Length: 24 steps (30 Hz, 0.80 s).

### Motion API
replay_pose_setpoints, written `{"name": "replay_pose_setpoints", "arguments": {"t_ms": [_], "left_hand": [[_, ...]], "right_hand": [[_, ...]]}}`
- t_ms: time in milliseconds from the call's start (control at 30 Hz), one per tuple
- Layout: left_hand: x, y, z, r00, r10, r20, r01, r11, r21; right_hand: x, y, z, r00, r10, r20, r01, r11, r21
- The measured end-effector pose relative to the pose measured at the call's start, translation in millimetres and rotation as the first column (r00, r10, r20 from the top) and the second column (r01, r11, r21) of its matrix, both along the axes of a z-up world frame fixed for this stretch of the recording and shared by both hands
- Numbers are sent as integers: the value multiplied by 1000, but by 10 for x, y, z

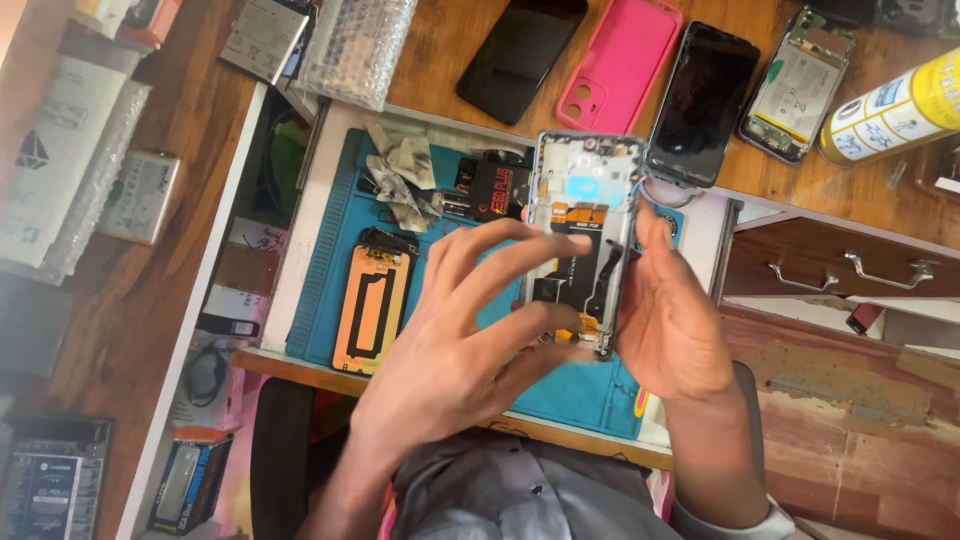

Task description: The person wipes the screen of a smartphone using a cloth, then disassembles a second device by removing internal components and placing them on a work surface.

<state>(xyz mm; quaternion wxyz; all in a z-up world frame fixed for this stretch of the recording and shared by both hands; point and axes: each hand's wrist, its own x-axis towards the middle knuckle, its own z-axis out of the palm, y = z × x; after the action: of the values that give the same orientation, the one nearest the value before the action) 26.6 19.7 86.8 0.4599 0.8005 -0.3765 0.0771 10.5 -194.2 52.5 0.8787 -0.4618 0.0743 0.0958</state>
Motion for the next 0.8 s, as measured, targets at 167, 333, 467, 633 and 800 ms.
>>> {"name": "replay_pose_setpoints", "arguments": {"t_ms": [167, 333, 467, 633, 800], "left_hand": [[-18, -9, -91, 998, -24, 50, 21, 997, 75], [-98, -9, -153, 992, 9, 123, -23, 993, 113], [-137, -40, -122, 981, 5, 194, -41, 982, 182], [-180, -82, -133, 983, 26, 182, -49, 991, 122], [-129, -45, -220, 985, 115, 130, -125, 990, 72]], "right_hand": [[-54, -3, -69, 999, -13, -47, 14, 999, 30], [-71, 16, -57, 1000, 16, -14, -16, 1000, 12], [-77, 42, -72, 1000, 1, 6, -1, 1000, 3], [-84, 51, -92, 998, 2, 60, -2, 1000, 1], [-63, 48, -28, 999, -39, 19, 38, 999, 37]]}}
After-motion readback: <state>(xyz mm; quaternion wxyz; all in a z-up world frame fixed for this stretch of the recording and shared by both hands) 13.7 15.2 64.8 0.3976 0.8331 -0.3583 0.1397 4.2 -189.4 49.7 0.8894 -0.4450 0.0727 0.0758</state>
